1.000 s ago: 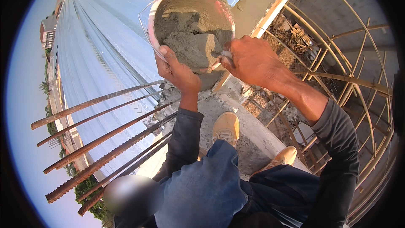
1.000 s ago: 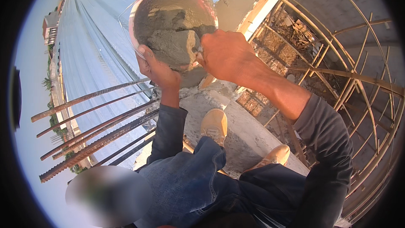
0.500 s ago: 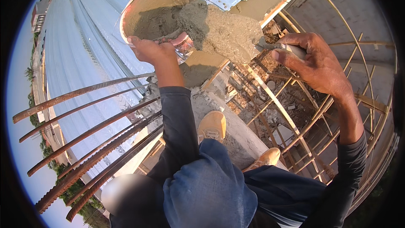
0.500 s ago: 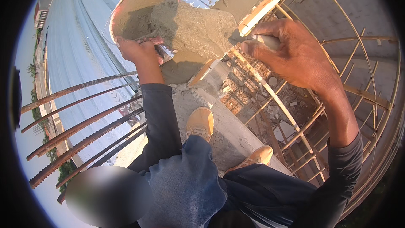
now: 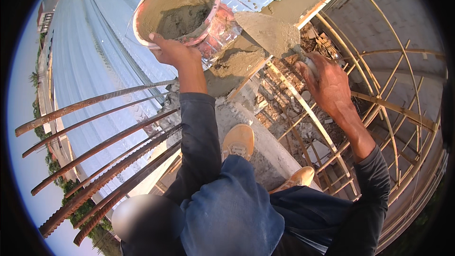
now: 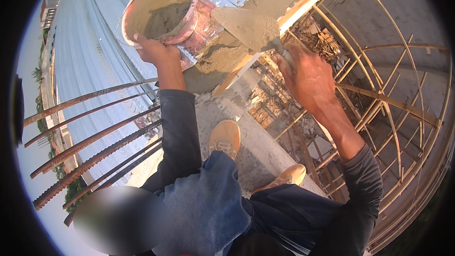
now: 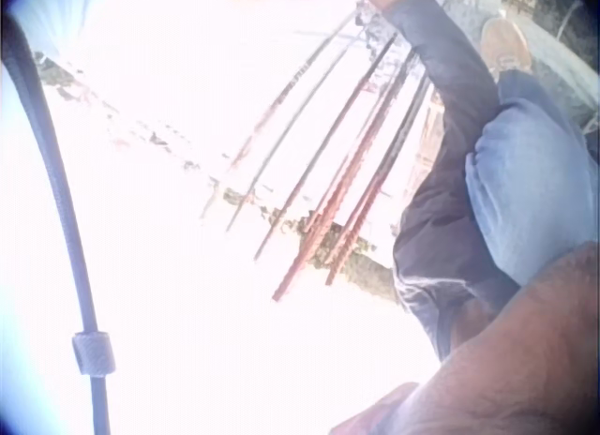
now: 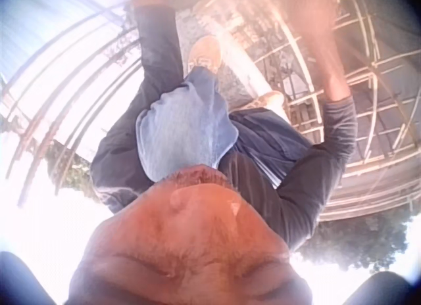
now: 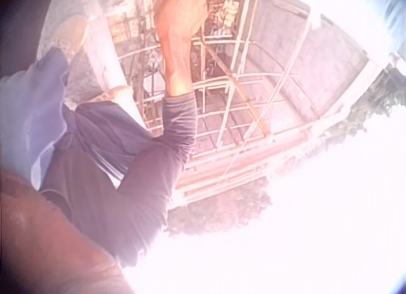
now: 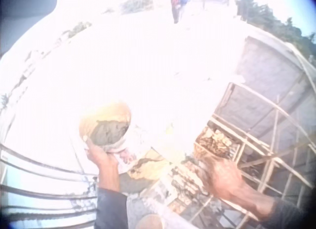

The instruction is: The person scoops cement from a bucket using a trowel and applies it to a concrete beam on a rooftop. The person repeatedly smooths the surface of the beam while standing on a metal roof with scaffolding nearby.

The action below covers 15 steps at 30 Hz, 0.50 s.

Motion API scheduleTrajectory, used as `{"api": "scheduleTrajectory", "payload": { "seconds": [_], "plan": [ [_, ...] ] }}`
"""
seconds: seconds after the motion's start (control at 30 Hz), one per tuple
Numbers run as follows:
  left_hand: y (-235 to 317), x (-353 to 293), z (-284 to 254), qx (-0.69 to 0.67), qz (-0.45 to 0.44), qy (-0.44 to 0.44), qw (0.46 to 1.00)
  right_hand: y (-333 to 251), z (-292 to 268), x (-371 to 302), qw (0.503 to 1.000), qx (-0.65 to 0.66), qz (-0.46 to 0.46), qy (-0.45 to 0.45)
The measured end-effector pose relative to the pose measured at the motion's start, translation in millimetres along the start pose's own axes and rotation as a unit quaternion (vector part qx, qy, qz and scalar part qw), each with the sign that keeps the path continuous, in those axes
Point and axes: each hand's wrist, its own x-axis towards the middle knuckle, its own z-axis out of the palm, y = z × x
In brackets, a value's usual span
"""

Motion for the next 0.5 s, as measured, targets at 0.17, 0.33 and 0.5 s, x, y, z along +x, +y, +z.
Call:
{"api": "scheduleTrajectory", "payload": {
  "seconds": [0.17,0.33,0.5],
  "plan": [
    [-3,-28,-10,0.003,-0.022,-0.02,1.0,-16,18,-24,0.978,0.11,0.051,-0.172],
    [-6,-99,-80,0.146,-0.115,-0.021,0.982,-26,52,-44,0.973,0.105,0.06,-0.198],
    [-22,-86,-123,0.107,-0.281,0.013,0.954,-23,65,-40,0.978,0.052,0.055,-0.192]
  ]
}}
